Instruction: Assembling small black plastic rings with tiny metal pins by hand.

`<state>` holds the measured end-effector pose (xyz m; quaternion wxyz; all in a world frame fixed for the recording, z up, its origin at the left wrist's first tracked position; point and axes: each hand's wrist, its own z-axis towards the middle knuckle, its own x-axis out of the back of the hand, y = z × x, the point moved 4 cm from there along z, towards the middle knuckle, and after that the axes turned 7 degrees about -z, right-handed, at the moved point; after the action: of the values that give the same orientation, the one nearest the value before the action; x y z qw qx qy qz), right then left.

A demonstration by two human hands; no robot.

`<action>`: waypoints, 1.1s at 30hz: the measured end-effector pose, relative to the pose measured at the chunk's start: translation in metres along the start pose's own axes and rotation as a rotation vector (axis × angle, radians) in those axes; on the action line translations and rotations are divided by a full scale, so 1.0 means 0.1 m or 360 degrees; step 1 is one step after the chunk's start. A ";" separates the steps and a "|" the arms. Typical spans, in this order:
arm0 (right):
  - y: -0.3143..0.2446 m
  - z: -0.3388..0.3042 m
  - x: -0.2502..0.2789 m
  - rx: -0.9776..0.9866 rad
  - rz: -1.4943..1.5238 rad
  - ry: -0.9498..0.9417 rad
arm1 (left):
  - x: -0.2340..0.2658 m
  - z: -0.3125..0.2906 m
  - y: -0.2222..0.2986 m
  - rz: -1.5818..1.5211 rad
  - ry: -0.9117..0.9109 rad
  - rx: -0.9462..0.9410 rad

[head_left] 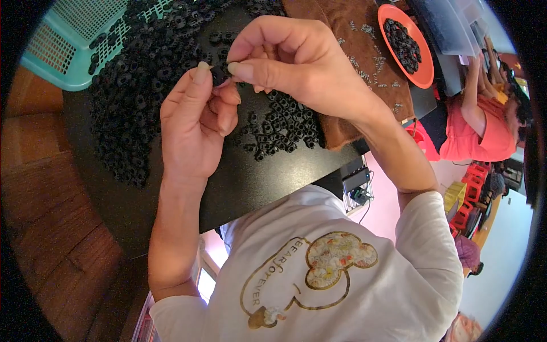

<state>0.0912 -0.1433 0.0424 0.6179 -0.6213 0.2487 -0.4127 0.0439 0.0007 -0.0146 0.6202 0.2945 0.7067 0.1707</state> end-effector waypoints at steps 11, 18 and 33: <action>0.06 -0.05 0.00 0.0001 0.0000 0.0096 | -0.03 -0.05 0.01 0.0491 0.0137 -0.0093; 0.12 -0.07 0.06 -0.0083 0.0068 -0.0009 | -0.07 -0.06 0.01 0.0540 0.0083 -0.0077; 0.04 -0.06 0.09 -0.0098 0.0134 -0.0046 | -0.10 -0.10 0.04 0.0600 -0.0069 0.0020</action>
<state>0.0920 -0.1549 0.0398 0.6189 -0.6349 0.2781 -0.3695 0.0356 -0.0015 -0.0024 0.5905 0.4292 0.6265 0.2732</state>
